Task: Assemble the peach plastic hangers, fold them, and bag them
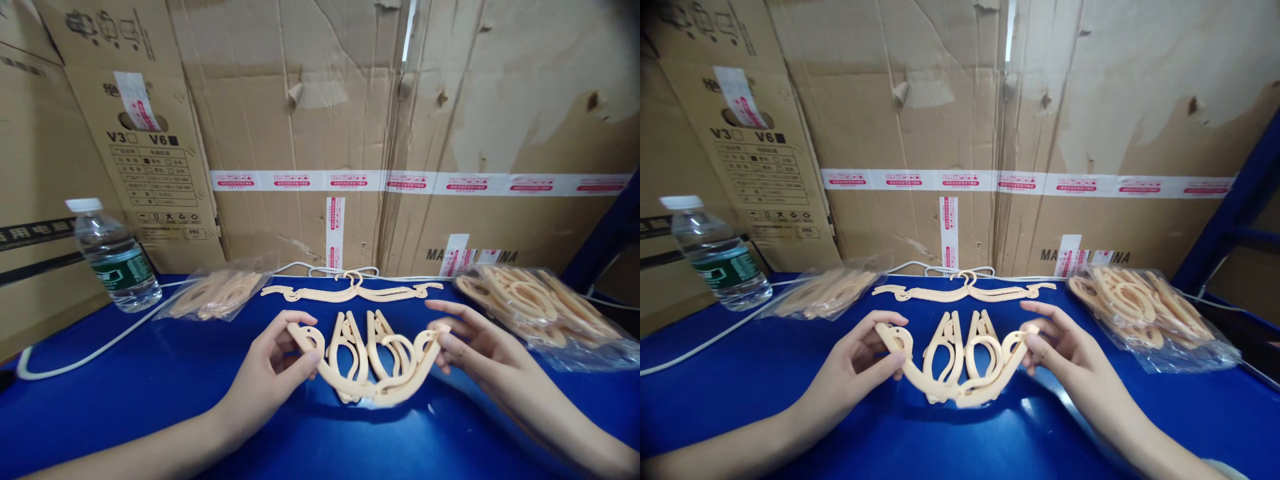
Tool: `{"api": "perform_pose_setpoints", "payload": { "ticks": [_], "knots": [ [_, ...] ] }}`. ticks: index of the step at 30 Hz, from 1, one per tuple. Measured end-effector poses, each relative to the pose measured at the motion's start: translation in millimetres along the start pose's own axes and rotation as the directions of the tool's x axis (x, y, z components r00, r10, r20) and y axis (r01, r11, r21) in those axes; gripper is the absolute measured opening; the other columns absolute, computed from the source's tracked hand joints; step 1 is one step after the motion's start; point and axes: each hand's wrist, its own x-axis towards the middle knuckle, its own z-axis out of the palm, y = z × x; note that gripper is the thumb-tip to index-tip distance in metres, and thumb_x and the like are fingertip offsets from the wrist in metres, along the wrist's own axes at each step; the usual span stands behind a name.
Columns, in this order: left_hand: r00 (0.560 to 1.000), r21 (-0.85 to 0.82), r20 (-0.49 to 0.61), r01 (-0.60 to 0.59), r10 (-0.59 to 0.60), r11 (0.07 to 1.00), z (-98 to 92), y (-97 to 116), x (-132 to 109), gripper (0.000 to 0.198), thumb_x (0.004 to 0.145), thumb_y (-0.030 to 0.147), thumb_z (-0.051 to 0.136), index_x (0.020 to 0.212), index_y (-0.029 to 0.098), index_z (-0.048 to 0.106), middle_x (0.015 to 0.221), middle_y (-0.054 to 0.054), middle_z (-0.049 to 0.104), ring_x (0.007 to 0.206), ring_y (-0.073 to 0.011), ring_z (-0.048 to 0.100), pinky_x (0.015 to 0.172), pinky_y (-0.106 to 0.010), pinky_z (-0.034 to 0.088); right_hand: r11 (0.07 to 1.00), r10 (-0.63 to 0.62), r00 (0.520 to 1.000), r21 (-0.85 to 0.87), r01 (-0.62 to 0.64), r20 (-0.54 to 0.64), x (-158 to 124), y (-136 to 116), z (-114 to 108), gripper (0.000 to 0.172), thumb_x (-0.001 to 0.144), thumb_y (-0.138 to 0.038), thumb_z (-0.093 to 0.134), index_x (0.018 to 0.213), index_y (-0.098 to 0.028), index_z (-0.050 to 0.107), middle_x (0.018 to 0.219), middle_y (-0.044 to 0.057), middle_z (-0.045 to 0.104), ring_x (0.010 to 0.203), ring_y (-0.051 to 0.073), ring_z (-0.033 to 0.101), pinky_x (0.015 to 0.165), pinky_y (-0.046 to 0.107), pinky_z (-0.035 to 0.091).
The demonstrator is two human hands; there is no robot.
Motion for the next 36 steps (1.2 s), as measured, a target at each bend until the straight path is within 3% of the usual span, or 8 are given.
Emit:
{"api": "perform_pose_setpoints", "payload": {
  "ticks": [5,9,11,15,17,20,27,36],
  "knots": [
    [0.996,0.050,0.087,-0.017,0.013,0.999,2.2,-1,-5,0.032,0.084,0.030,0.068,0.114,0.028,0.056,0.077,0.002,0.064,0.071,-0.0166,0.063,0.065,-0.026,0.055,0.983,0.021,0.996,0.180,-0.037,0.089,-8,2,16,0.035,0.085,-0.041,0.071,0.106,-0.027,0.048,0.075,-0.001,0.066,0.063,0.014,0.061,0.059,0.027,0.053],
    [0.991,0.054,0.130,-0.029,0.022,0.998,3.0,-3,-7,0.046,0.087,0.030,0.066,0.128,0.030,0.045,0.081,0.001,0.066,0.074,-0.0163,0.063,0.066,-0.026,0.054,1.000,-0.002,0.950,0.018,-0.003,0.313,-16,-3,19,0.019,0.090,-0.041,0.065,0.088,-0.023,0.058,0.080,0.000,0.064,0.071,0.014,0.061,0.067,0.026,0.054],
    [0.995,0.026,0.100,-0.024,0.022,0.999,4.7,-4,-7,0.056,0.087,0.028,0.067,0.133,0.030,0.037,0.078,0.003,0.064,0.071,-0.0151,0.063,0.064,-0.026,0.054,0.996,0.017,0.927,-0.089,0.018,0.376,-22,-6,20,0.017,0.091,-0.042,0.063,0.093,-0.025,0.064,0.091,0.002,0.067,0.083,0.017,0.064,0.076,0.029,0.056],
    [0.999,-0.012,0.034,-0.003,0.003,1.000,9.5,-4,-6,0.038,0.081,0.028,0.071,0.111,0.026,0.047,0.074,0.004,0.063,0.065,-0.0148,0.063,0.059,-0.025,0.054,0.977,-0.013,0.915,-0.191,0.098,0.403,-33,-8,19,0.029,0.088,-0.044,0.066,0.116,-0.037,0.066,0.123,0.003,0.067,0.106,0.024,0.065,0.089,0.036,0.056],
    [0.999,0.042,0.044,-0.006,0.004,0.999,10.8,-2,-7,0.021,0.081,0.028,0.072,0.088,0.022,0.053,0.073,0.002,0.063,0.065,-0.0146,0.063,0.058,-0.024,0.054,0.969,-0.024,0.904,-0.214,0.127,0.428,-36,-7,17,0.037,0.087,-0.043,0.068,0.123,-0.041,0.064,0.131,0.003,0.064,0.114,0.026,0.063,0.092,0.037,0.056],
    [0.996,0.130,0.068,-0.059,0.050,0.990,10.5,1,-10,0.016,0.082,0.028,0.071,0.073,0.020,0.059,0.075,0.000,0.065,0.068,-0.0151,0.065,0.062,-0.025,0.055,0.963,0.000,0.888,-0.238,0.123,0.459,-37,-4,14,0.043,0.086,-0.042,0.068,0.129,-0.042,0.061,0.137,0.003,0.060,0.118,0.027,0.061,0.095,0.038,0.055],
    [0.958,0.074,0.201,-0.222,0.203,0.972,7.2,-3,-14,0.010,0.085,0.019,0.069,0.094,0.023,0.066,0.107,-0.004,0.069,0.096,-0.0192,0.068,0.089,-0.030,0.056,0.975,0.030,0.901,-0.211,0.068,0.432,-36,-3,13,0.046,0.086,-0.040,0.070,0.130,-0.042,0.060,0.145,0.003,0.053,0.132,0.029,0.050,0.099,0.039,0.053],
    [0.922,0.107,0.280,-0.305,0.266,0.946,6.7,5,-16,0.028,0.082,0.010,0.068,0.106,0.024,0.064,0.115,-0.005,0.068,0.104,-0.0218,0.067,0.091,-0.031,0.056,0.999,0.011,0.914,-0.045,0.008,0.406,-38,1,15,0.041,0.088,-0.037,0.069,0.129,-0.039,0.062,0.148,0.005,0.048,0.122,0.029,0.059,0.099,0.041,0.054]
  ]
}}
